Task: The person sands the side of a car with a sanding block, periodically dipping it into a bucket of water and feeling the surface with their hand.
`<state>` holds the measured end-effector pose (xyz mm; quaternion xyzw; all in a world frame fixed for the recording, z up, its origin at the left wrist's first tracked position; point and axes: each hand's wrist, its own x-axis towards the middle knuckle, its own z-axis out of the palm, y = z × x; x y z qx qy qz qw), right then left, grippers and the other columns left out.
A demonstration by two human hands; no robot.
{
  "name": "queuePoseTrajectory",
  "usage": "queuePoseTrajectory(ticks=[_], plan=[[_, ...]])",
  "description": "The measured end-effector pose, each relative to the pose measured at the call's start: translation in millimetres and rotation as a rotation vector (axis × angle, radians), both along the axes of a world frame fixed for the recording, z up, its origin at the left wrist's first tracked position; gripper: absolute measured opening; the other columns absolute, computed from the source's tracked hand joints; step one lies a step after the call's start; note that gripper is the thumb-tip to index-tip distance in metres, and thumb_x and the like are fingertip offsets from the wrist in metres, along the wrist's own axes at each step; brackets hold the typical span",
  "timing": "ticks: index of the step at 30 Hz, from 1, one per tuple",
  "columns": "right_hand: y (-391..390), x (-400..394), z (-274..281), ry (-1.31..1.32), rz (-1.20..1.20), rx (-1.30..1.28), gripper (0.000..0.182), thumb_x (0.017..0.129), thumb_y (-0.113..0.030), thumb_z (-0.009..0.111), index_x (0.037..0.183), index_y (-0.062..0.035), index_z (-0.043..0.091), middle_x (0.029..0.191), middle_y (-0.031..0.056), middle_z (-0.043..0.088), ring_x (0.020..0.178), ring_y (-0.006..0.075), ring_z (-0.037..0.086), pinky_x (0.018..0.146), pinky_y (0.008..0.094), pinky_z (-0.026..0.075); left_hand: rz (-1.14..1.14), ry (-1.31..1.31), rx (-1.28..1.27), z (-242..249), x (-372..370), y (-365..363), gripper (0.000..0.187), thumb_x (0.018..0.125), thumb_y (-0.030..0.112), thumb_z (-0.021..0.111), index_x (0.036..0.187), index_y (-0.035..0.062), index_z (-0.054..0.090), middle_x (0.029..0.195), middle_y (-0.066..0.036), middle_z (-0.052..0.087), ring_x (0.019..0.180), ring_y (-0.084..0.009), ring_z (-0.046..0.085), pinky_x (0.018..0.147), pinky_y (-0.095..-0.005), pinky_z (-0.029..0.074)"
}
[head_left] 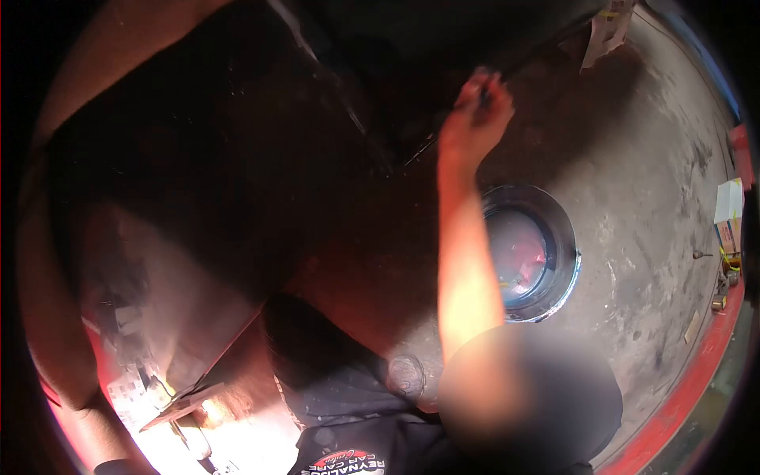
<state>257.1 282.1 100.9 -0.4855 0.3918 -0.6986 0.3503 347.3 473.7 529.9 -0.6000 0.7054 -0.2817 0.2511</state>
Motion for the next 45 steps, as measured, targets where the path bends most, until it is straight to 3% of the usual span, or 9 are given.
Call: queuePoseTrajectory(ticks=[3,8,15,20,26,30,40,43,45], plan=[[-32.2,-0.7,32.6,0.048,-0.071,0.195,0.039,0.113,-0.018,0.063,0.144,0.0053,0.064,0.135,0.0298,0.067,0.132,0.0483,0.060,0.116,0.0556,0.045,-0.020,0.010,-0.018,1.1,-10.3,-27.3,0.047,0.100,0.019,0.078,0.146,0.0121,0.072,0.169,-0.012,0.058,0.162,-0.0369,0.048,0.132,-0.0572,0.037],[133.8,21.8,107.4,0.106,-0.067,-0.195,0.050,0.116,-0.021,0.057,0.162,-0.0013,0.055,0.156,0.0324,0.057,0.140,0.0507,0.056,0.116,0.0598,0.043,-0.274,-0.180,-0.049,-1.5,-48.1,-51.4,0.052,0.095,0.019,0.080,0.146,0.0127,0.073,0.170,-0.011,0.057,0.162,-0.0351,0.047,0.134,-0.0575,0.035],[-0.9,15.0,105.6,0.088,-0.281,0.002,0.045,0.116,-0.022,0.057,0.157,-0.0029,0.059,0.156,0.0280,0.061,0.141,0.0486,0.058,0.113,0.0590,0.044,-0.249,-0.147,-0.094,-14.7,-63.0,-52.2,0.056,0.091,0.022,0.083,0.146,0.0184,0.074,0.173,-0.004,0.054,0.166,-0.0281,0.042,0.140,-0.0581,0.024],[116.1,12.1,150.9,0.091,-0.095,-0.189,0.053,0.110,-0.017,0.060,0.161,-0.0056,0.058,0.157,0.0288,0.060,0.143,0.0490,0.057,0.119,0.0622,0.039,-0.199,-0.192,-0.105,-15.9,-62.1,-52.3,0.051,0.095,0.012,0.077,0.146,0.0180,0.073,0.172,-0.004,0.055,0.165,-0.0284,0.043,0.139,-0.0577,0.025],[-60.1,-15.4,120.7,-0.177,-0.013,0.240,0.041,0.112,-0.021,0.065,0.149,-0.0032,0.069,0.152,0.0247,0.067,0.145,0.0471,0.060,0.121,0.0575,0.043,-0.174,-0.350,-0.062,-7.2,-63.5,-49.8,0.050,0.096,0.008,0.075,0.144,0.0197,0.074,0.170,-0.003,0.058,0.165,-0.0271,0.044,0.139,-0.0574,0.026],[62.7,8.0,111.7,-0.027,-0.103,-0.236,0.043,0.111,-0.018,0.066,0.153,-0.0080,0.068,0.158,0.0226,0.063,0.144,0.0442,0.059,0.121,0.0556,0.041,-0.360,-0.398,-0.163,-11.3,-20.2,-58.3,0.050,0.096,0.009,0.076,0.144,0.0212,0.075,0.170,-0.002,0.058,0.165,-0.0262,0.044,0.139,-0.0569,0.026],[32.0,-23.2,148.5,0.042,0.056,-0.422,0.040,0.108,-0.017,0.073,0.147,-0.0148,0.072,0.161,0.0195,0.061,0.140,0.0417,0.059,0.118,0.0544,0.040,-0.332,0.077,-0.229,-25.2,-61.3,-42.1,0.050,0.091,0.009,0.082,0.139,0.0149,0.075,0.160,-0.010,0.066,0.158,-0.0334,0.054,0.135,-0.0606,0.033],[61.9,-21.3,79.5,0.112,0.136,-0.458,0.038,0.107,-0.015,0.075,0.145,-0.0155,0.074,0.161,0.0186,0.062,0.139,0.0417,0.059,0.117,0.0536,0.041,-0.194,0.618,-0.278,-119.9,-77.5,17.9,0.050,0.087,0.006,0.081,0.137,0.0124,0.076,0.146,-0.015,0.072,0.146,-0.0421,0.064,0.126,-0.0599,0.045],[59.4,-11.2,85.4,-0.001,0.159,-0.526,0.038,0.106,-0.014,0.076,0.144,-0.0161,0.075,0.160,0.0188,0.062,0.139,0.0416,0.059,0.117,0.0527,0.042,0.094,0.810,-0.065,-173.6,-108.8,72.7,0.052,0.099,0.020,0.079,0.149,0.0107,0.069,0.148,-0.019,0.072,0.139,-0.0405,0.068,0.123,-0.0554,0.049]])
